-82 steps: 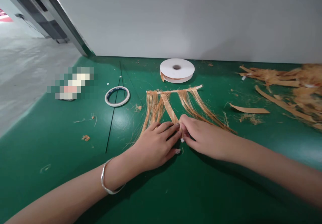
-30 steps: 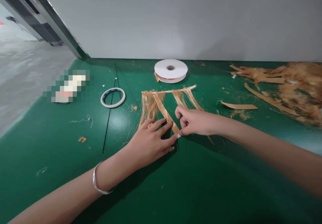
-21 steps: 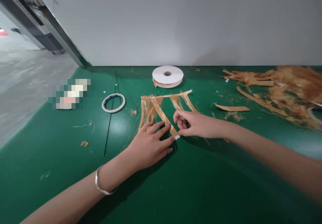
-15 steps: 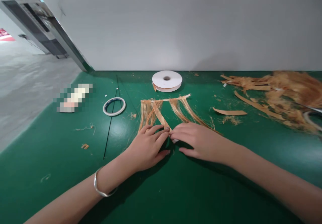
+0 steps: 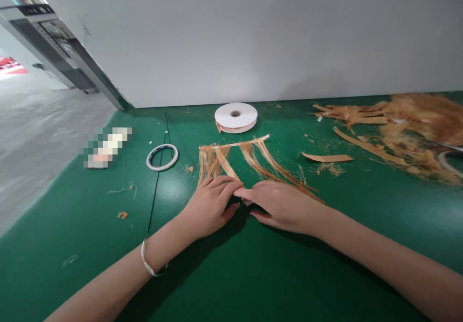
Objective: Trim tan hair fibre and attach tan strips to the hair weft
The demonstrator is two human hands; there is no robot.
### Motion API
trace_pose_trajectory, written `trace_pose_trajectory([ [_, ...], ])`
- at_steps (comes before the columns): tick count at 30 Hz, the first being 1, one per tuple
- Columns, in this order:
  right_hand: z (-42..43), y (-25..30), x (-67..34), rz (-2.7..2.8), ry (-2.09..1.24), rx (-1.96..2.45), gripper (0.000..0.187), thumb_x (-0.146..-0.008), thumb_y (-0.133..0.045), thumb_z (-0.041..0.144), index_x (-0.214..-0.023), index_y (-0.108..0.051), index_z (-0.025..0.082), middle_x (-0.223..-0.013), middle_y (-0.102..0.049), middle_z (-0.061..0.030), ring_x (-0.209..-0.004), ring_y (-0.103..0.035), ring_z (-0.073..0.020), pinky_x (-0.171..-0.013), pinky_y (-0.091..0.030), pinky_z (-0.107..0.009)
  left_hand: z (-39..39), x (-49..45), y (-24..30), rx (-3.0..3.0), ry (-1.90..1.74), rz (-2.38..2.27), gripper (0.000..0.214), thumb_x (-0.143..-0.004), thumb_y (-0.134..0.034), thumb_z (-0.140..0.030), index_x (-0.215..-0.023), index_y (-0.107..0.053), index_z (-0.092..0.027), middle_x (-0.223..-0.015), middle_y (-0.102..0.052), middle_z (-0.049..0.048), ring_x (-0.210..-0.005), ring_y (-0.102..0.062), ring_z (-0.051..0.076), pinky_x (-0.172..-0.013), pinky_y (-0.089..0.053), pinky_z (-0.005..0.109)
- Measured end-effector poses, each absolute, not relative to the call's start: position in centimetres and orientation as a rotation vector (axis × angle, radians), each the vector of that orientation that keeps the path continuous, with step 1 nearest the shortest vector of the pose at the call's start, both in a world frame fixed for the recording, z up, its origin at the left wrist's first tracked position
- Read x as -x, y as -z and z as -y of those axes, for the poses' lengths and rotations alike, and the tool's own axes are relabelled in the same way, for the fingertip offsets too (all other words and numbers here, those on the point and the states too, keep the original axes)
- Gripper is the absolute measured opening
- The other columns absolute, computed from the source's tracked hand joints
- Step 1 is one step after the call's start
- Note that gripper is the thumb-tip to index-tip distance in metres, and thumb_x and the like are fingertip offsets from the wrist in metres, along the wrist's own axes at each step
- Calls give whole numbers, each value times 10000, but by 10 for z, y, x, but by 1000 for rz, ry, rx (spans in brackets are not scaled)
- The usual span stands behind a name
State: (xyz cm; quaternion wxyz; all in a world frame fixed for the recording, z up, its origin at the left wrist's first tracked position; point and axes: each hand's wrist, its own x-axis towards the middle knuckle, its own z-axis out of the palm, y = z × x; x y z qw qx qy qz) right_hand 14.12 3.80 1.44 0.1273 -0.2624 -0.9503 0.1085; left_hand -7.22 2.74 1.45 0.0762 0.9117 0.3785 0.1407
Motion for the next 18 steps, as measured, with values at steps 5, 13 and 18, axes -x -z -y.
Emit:
trace_pose_trajectory([
  [5, -34, -7, -147, 2790, -166, 605, 382, -914, -330, 99, -1273, -451, 149, -906, -674, -70, -793, -610, -165, -707, -444, -321, -28, 69, -12, -2726, -476, -1011, 291, -863, -458, -153, -1151, -495, -172, -1126, -640, 86, -1108, -554, 220, -881, -454, 396],
  [13, -39, 1, -148, 2734, -344, 695, 430, -897, -372, 113, -1322, -411, 169, -960, -662, -76, -873, -603, -178, -749, -449, -325, -32, 63, -6, -2598, -538, -1022, 287, -836, -495, -148, -1121, -498, -176, -1111, -623, 90, -1060, -564, 221, -867, -481, 402],
  [18, -39, -10, -156, 2669, -778, 807, 639, -830, -456, 78, -1413, -284, 278, -1061, -649, -31, -917, -611, -148, -747, -470, -262, -36, 57, -3, -2485, -616, -978, 290, -836, -468, -97, -1118, -486, -161, -1073, -610, 86, -1020, -554, 189, -854, -490, 354],
])
